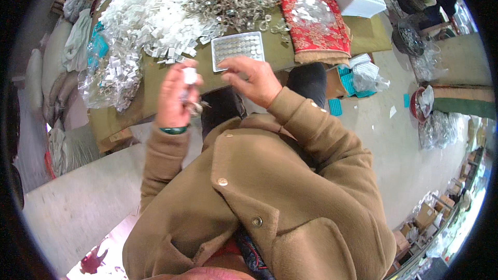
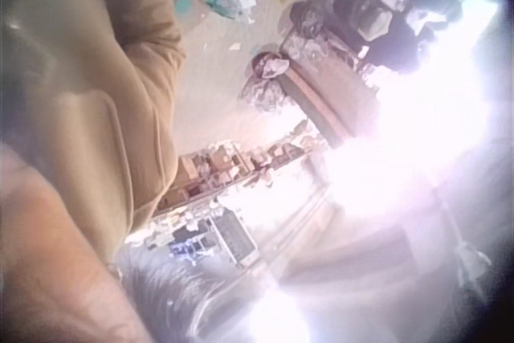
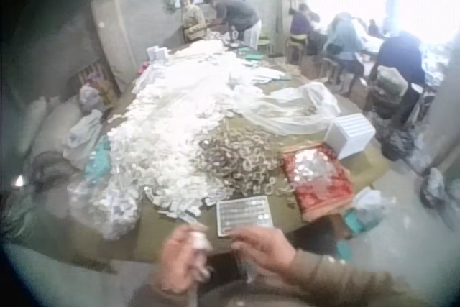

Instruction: The person sits at a workshop table sorting small clear crystal pieces, picking them up one at a time, examining them and placing selected pieces into a compartmented plastic tray. They occasionally shine a small flashlight on a piece to check it and reach across the table for more pieces.

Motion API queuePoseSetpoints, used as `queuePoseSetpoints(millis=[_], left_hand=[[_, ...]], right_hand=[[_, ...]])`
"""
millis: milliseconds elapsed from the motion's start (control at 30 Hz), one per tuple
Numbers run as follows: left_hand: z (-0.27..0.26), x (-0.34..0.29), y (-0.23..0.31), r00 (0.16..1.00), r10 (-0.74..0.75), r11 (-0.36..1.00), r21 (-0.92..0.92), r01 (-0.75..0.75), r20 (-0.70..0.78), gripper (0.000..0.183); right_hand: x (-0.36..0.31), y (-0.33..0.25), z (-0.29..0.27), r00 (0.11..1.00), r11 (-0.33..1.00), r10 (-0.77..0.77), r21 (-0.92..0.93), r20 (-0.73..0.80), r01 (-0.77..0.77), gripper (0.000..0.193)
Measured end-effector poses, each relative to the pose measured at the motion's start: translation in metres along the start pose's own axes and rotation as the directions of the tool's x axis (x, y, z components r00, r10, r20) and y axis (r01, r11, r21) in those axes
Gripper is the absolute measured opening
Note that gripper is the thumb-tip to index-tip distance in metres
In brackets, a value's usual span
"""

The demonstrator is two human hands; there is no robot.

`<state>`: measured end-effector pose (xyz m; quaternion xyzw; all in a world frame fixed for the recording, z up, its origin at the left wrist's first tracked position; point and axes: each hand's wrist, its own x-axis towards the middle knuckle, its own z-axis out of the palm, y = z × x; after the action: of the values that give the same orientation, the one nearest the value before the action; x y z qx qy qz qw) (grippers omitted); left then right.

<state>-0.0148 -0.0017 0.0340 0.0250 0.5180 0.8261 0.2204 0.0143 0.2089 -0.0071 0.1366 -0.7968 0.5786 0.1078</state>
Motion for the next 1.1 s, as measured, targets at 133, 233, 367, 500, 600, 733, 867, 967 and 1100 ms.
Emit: queuePoseSetpoints(millis=[133,233,367,500,600,733,867,967,1100], left_hand=[[-0.045,0.001,0.087,0.884,0.451,0.879,0.235,-0.416,-0.124,0.025],[-0.096,0.005,0.145,0.65,0.745,0.631,0.474,-0.614,-0.149,0.019],[-0.156,0.032,0.175,0.567,0.772,0.523,0.792,-0.314,-0.286,0.026],[-0.146,0.024,0.157,0.589,0.73,0.618,0.704,-0.349,-0.348,0.028],[-0.094,0.004,0.131,0.611,0.715,0.663,0.608,-0.437,-0.341,0.027],[-0.02,-0.002,0.078,0.866,0.49,0.776,0.504,-0.381,-0.099,0.023],[0.034,0.013,0.016,0.99,0.079,0.869,0.478,-0.127,0.119,0.028],[0.056,0.029,-0.018,0.992,0.065,0.902,0.419,-0.103,0.104,0.041],[0.058,0.041,-0.036,0.999,-0.01,0.924,0.381,-0.01,0.05,0.043]], right_hand=[[-0.003,0.025,-0.039,0.971,0.975,0.221,-0.017,-0.091,-0.223,0.015],[0.001,0.047,-0.08,0.938,0.874,0.193,-0.384,-0.288,-0.298,0.012],[0.001,0.06,-0.104,0.945,0.731,0.055,-0.631,-0.324,-0.259,0.013],[0.001,0.064,-0.094,0.961,0.608,0.085,-0.751,-0.262,-0.258,0.014],[0.004,0.067,-0.091,0.964,0.592,0.074,-0.766,-0.256,-0.25,0.015],[0.01,0.063,-0.095,0.949,0.729,0.036,-0.641,-0.312,-0.239,0.012],[0.012,0.041,-0.089,0.952,0.877,0.002,-0.457,-0.305,-0.149,0.012],[0.005,0.015,-0.078,0.975,0.937,0.061,-0.323,-0.216,-0.13,0.015],[-0.002,-0.008,-0.063,0.993,0.983,0.098,-0.151,-0.067,-0.107,0.013]])
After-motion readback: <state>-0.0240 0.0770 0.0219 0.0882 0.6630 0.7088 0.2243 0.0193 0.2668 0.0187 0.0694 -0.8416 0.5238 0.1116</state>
